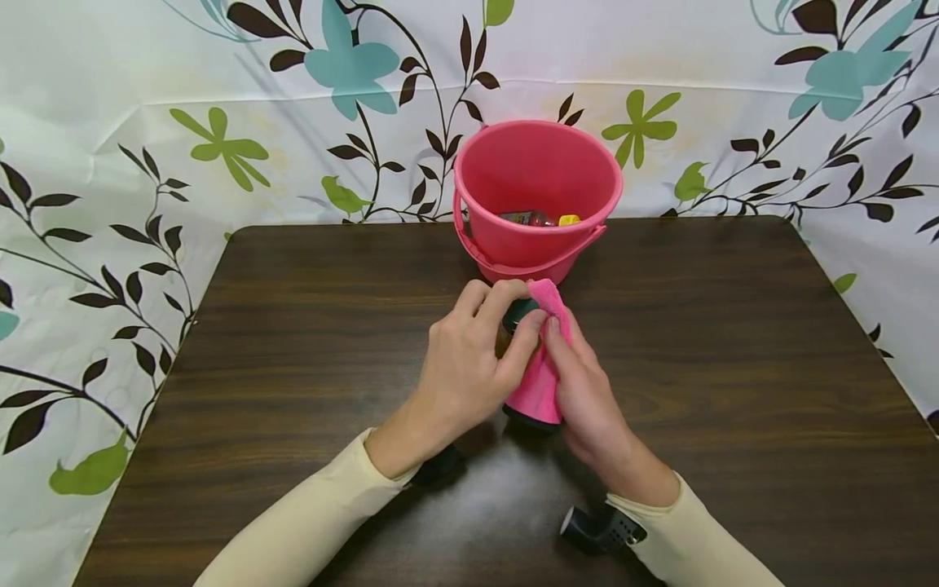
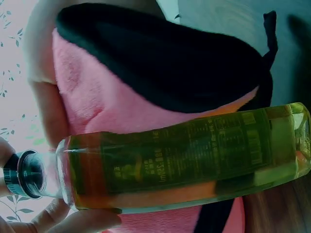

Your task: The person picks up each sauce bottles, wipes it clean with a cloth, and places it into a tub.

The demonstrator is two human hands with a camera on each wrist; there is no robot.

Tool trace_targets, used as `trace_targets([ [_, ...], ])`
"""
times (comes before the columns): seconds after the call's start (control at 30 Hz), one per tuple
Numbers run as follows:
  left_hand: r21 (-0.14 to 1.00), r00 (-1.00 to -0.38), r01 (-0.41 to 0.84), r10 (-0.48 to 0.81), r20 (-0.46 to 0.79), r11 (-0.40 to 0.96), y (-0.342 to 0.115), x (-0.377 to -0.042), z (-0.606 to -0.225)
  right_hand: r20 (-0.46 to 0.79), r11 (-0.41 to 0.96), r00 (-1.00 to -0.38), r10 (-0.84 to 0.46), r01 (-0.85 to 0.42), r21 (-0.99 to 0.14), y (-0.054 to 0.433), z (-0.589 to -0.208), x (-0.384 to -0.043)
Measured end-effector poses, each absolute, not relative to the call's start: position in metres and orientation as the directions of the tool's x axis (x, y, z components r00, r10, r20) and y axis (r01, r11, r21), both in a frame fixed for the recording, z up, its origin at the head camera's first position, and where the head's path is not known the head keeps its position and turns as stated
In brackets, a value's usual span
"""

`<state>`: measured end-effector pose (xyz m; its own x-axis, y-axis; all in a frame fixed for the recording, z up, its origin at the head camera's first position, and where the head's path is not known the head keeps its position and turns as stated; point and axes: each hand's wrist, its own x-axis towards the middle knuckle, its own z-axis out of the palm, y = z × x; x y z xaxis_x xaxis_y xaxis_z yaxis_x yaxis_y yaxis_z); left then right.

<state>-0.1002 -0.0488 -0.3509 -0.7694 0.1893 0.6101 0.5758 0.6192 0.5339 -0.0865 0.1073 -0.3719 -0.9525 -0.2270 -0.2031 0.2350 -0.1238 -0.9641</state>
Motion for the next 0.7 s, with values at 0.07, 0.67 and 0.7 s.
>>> trace_targets([
  [0.07,0.535,-0.768,0.578,0.191,0.611,0.616,-0.049,-0.1,-0.351,-0.187,-0.129,-0.958,-0.216,0.218,-0.967,0.107,-0.367,-0.087],
  [0.67,0.511,-0.761,0.587,0.214,0.612,0.628,-0.05,-0.102,-0.349,-0.068,-0.189,-0.978,-0.198,0.106,-0.976,0.119,-0.322,-0.087],
  [0.7,0.508,-0.762,0.586,0.216,0.611,0.631,-0.049,-0.102,-0.349,-0.068,-0.182,-0.979,-0.191,0.104,-0.978,0.12,-0.322,-0.087],
])
